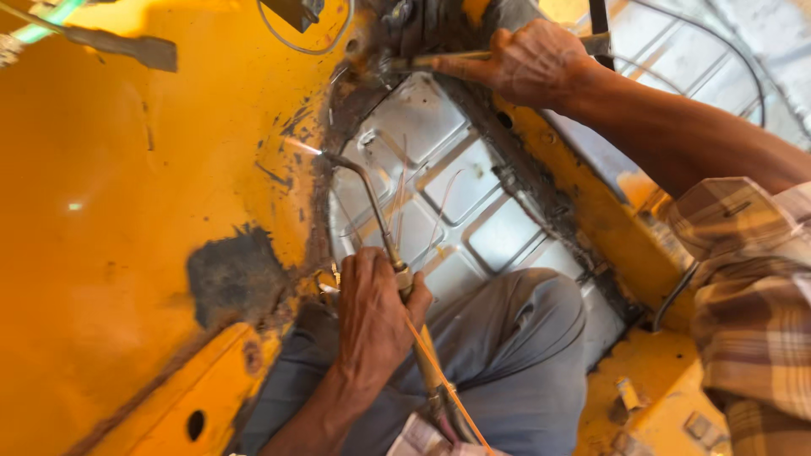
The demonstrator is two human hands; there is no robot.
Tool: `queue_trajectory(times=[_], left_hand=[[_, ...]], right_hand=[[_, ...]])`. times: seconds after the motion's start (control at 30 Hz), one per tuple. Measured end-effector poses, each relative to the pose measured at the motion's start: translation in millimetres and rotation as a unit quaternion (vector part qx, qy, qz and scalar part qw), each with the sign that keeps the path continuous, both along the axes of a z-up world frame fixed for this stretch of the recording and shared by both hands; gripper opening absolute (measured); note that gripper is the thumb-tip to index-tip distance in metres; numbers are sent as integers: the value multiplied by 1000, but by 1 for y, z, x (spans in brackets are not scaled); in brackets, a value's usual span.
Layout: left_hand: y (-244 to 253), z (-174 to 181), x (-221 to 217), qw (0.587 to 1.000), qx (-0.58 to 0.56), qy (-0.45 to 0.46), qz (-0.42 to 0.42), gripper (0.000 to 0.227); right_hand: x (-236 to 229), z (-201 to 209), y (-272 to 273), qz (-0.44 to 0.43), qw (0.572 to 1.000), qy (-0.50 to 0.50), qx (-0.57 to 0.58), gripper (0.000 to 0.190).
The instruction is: The person welds a seam on a yellow metal structure using a handheld welding torch and filler rod. They feed the rod into the molten pool while moving the torch along the joint, then pause to chip away slag with a hammer before continuing the weld.
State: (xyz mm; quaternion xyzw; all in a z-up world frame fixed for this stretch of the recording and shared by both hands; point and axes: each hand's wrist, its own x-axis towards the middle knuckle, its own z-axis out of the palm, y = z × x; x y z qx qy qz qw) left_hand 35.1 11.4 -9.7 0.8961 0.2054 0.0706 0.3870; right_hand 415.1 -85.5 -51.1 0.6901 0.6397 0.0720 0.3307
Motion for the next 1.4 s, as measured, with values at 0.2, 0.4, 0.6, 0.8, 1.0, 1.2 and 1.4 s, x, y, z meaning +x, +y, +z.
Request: queue_trajectory(times=[0.2,0.4,0.6,0.8,1.0,1.2,1.4], left_hand=[[-5,-8,-7,1000,-4,-8,12,34],[2,-1,-1,1000,-1,-16,-2,36],[-2,-9,4,1000,-1,5,12,33],[3,-2,7,1000,9,-17,17,32],[-4,-5,4,999,8,-26,19,31],[9,-2,16,1000,9,-24,15,33],[4,-4,8,999,14,-50,3,39]], right_hand=[[-9,6,-10,62,998,-28,9,71],[-32,33,-14,-106,986,54,-119,75],[-18,29,3,-22,997,30,-69,69],[-36,26,30,10,1000,21,-10,75],[-10,-2,-3,39,999,-10,-15,68],[-14,33,17,149,982,-42,109,73],[-27,36,19,-89,994,66,12,62]])
